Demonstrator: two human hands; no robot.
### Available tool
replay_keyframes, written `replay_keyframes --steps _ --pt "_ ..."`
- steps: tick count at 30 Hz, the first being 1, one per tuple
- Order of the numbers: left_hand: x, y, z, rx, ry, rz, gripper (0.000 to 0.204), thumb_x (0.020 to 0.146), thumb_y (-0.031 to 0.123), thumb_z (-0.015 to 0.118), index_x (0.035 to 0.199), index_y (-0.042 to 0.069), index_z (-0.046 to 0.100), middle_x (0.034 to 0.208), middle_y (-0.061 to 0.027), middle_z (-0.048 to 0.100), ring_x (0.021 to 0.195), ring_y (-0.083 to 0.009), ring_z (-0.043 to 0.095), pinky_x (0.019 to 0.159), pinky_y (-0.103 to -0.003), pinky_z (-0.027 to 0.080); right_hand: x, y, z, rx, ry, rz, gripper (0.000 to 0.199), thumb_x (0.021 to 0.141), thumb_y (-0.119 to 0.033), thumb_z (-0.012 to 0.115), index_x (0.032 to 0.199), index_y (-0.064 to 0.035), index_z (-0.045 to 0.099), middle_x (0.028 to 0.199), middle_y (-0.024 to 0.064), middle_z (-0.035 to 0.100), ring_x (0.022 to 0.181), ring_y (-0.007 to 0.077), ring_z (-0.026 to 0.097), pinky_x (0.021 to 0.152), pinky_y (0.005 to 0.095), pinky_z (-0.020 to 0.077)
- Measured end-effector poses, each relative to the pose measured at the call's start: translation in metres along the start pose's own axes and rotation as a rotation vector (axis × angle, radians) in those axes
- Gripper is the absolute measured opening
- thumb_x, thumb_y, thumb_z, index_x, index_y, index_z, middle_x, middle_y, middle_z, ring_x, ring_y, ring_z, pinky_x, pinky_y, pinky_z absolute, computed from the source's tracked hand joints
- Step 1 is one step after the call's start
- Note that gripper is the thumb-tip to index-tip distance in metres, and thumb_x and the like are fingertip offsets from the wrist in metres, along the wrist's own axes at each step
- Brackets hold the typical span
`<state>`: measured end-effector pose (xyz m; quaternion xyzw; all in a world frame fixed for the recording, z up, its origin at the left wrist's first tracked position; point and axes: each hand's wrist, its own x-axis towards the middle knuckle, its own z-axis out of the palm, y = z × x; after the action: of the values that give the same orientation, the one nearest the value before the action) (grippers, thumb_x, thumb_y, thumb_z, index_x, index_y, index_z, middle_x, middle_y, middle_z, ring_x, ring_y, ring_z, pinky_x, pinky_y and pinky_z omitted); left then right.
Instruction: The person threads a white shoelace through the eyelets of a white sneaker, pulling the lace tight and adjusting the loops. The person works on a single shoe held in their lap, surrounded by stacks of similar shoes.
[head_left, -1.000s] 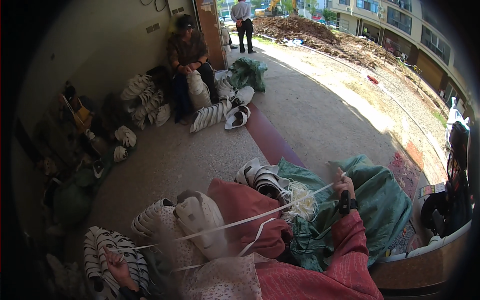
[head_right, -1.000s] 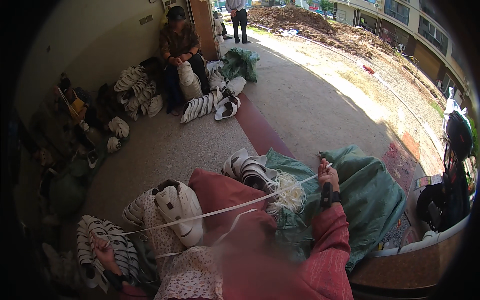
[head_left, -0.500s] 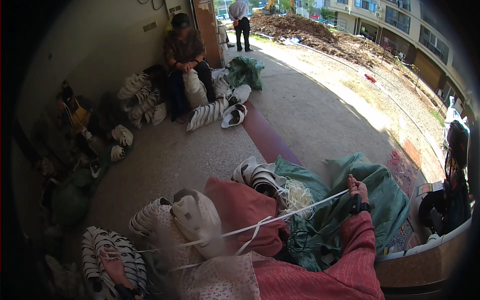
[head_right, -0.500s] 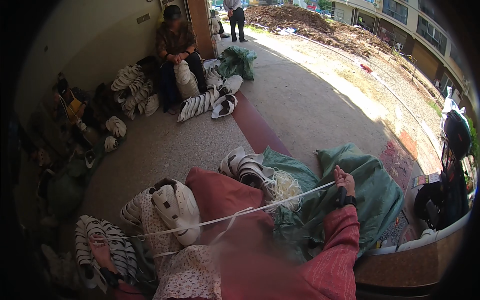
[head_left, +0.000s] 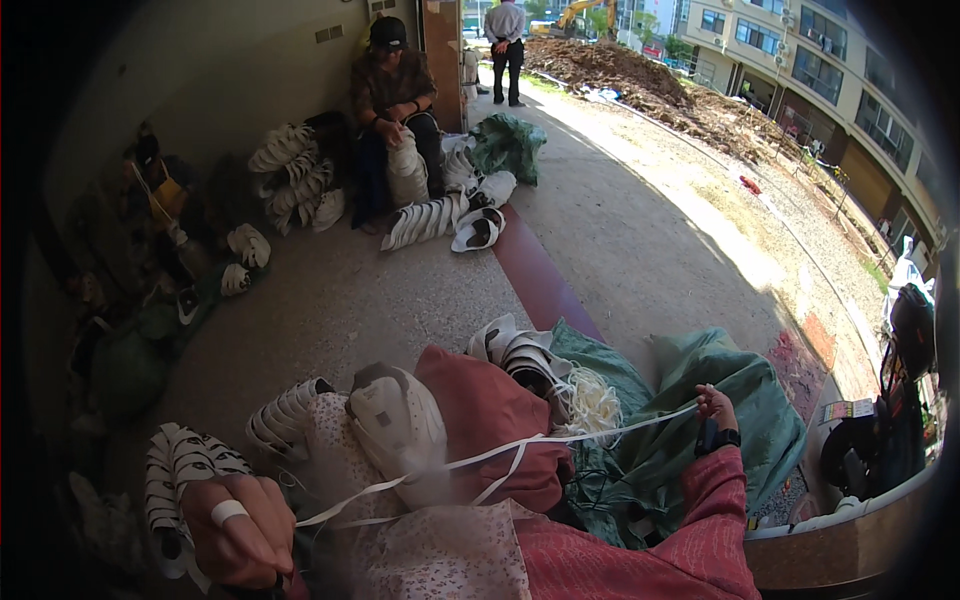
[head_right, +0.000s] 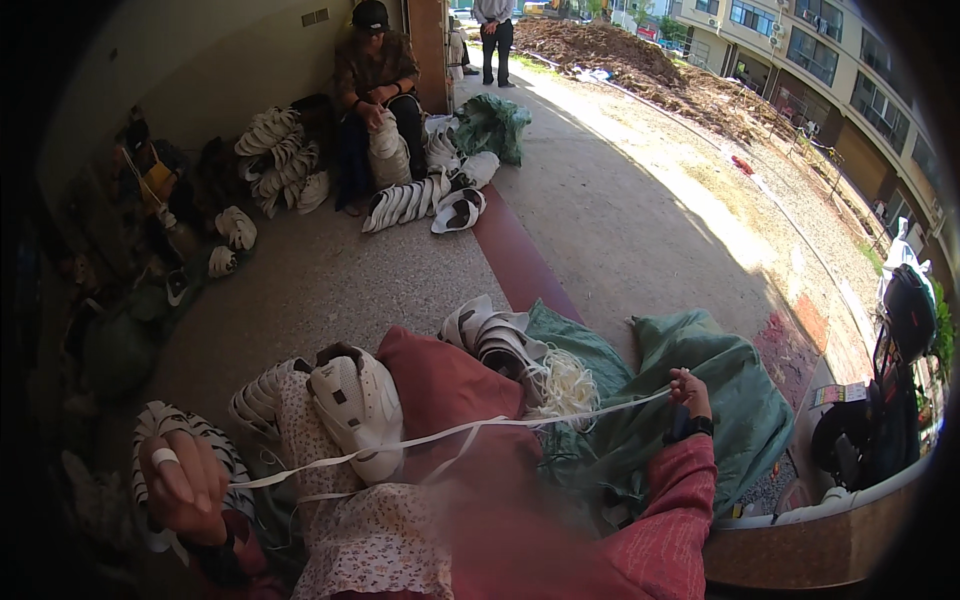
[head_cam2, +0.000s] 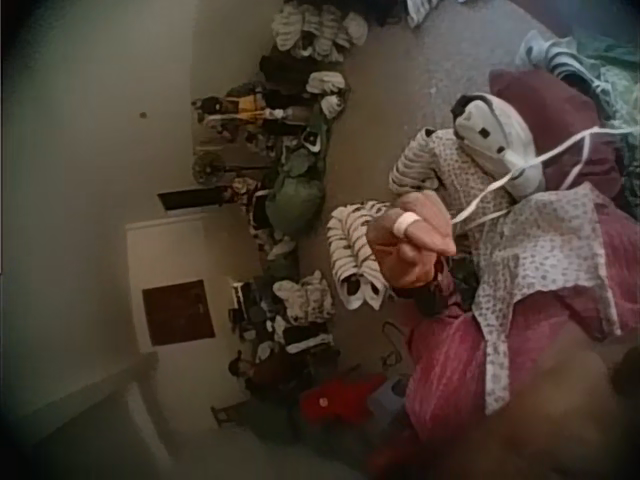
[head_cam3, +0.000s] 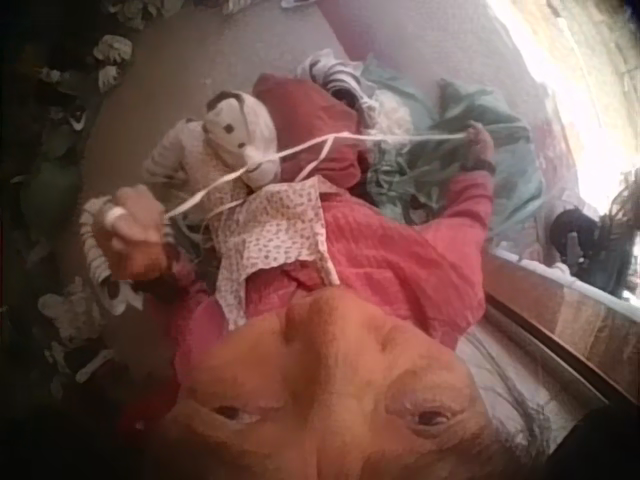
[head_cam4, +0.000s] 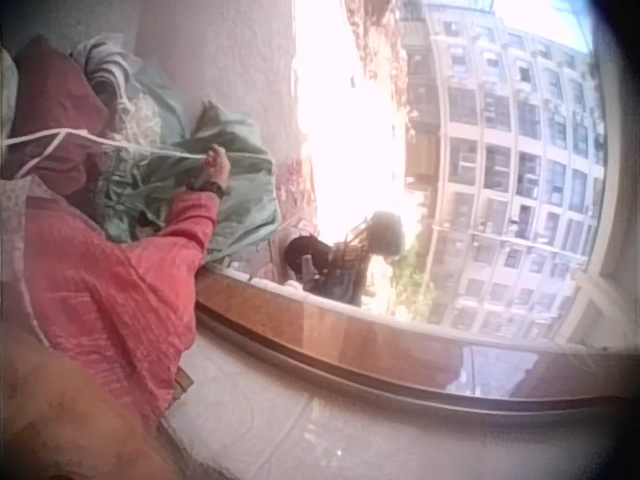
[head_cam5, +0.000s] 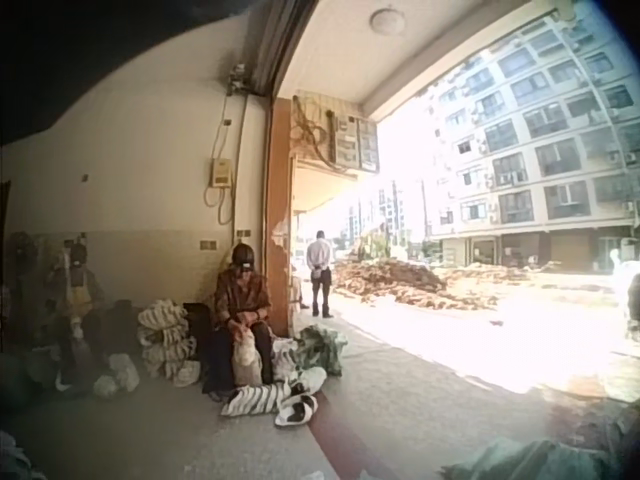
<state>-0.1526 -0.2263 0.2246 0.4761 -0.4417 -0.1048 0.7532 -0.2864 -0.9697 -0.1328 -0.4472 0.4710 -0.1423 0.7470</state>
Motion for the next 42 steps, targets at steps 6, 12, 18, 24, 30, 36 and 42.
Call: replay_keyframes --steps 6,12,18,24,30,36,42 --pt "0.054 0.011 0.034 -0.425 -0.503 -0.108 0.025 0.094 0.022 0.068 0.1 -0.001 0.073 0.1 -0.0154 0.066 0.077 -0.0241 0.064 0.06 -0.032 0.05 -0.001 0.023 -0.006 -0.395 0.19 -0.128 0.025 0.098 -0.034 0.061 0.095 -0.0101 0.068 0.063 -0.0009 0.049 0.047 0.0132 0.044 0.046 0.0332 0.0386" --pt "0.06 0.015 0.068 -0.459 -0.474 -0.13 0.037 0.091 0.036 0.075 0.102 0.0 0.076 0.098 -0.0094 0.065 0.076 -0.0186 0.06 0.065 -0.027 0.051 0.063 0.08 -0.004 -0.176 0.25 -0.068 0.011 0.092 -0.019 0.065 0.086 -0.0095 0.064 0.061 0.0001 0.045 0.045 0.0161 0.044 0.046 0.035 0.042" --pt "0.054 0.016 0.063 -0.427 -0.449 -0.065 0.038 0.09 0.037 0.076 0.1 0.0 0.075 0.097 -0.01 0.062 0.07 -0.0189 0.059 0.06 -0.027 0.051 0.122 0.105 -0.069 0.414 0.219 -0.114 0.003 0.093 -0.014 0.058 0.091 -0.0142 0.06 0.068 0.0011 0.052 0.052 0.0212 0.05 0.055 0.0407 0.0457" --pt "0.042 0.014 0.062 -0.453 -0.389 0.068 0.035 0.091 0.03 0.076 0.098 -0.004 0.073 0.089 -0.0093 0.057 0.065 -0.0206 0.058 0.055 -0.03 0.05 0.112 0.071 -0.118 0.635 -0.322 -0.043 0.014 0.098 -0.027 0.05 0.096 -0.0176 0.059 0.068 -0.002 0.053 0.053 0.0198 0.048 0.052 0.0394 0.0368" --pt "0.045 -0.009 0.082 -0.437 -0.398 0.143 0.035 0.092 0.03 0.073 0.103 -0.004 0.071 0.086 -0.0096 0.06 0.066 -0.0229 0.059 0.055 -0.031 0.049 0.122 0.104 -0.071 0.643 -0.099 -0.046 0.022 0.099 -0.036 0.049 0.103 -0.0172 0.059 0.068 -0.0013 0.057 0.053 0.0191 0.048 0.053 0.0414 0.0369" --pt "0.067 -0.018 0.058 -0.526 -0.623 0.231 0.038 0.094 0.034 0.07 0.105 -0.002 0.07 0.081 -0.0101 0.065 0.068 -0.023 0.061 0.058 -0.031 0.049 0.107 0.073 -0.116 0.667 -0.415 -0.08 0.025 0.099 -0.036 0.049 0.109 -0.0151 0.057 0.071 0.0008 0.059 0.056 0.0204 0.049 0.053 0.0413 0.0371" --pt "0.066 -0.017 0.08 -0.464 -0.521 0.116 0.045 0.093 0.038 0.072 0.106 -0.005 0.069 0.084 -0.0116 0.065 0.069 -0.0231 0.062 0.056 -0.03 0.048 0.089 0.092 -0.053 0.675 -0.403 -0.036 0.019 0.101 -0.033 0.044 0.102 -0.017 0.053 0.068 -0.0032 0.045 0.055 0.0168 0.04 0.057 0.0383 0.0347"
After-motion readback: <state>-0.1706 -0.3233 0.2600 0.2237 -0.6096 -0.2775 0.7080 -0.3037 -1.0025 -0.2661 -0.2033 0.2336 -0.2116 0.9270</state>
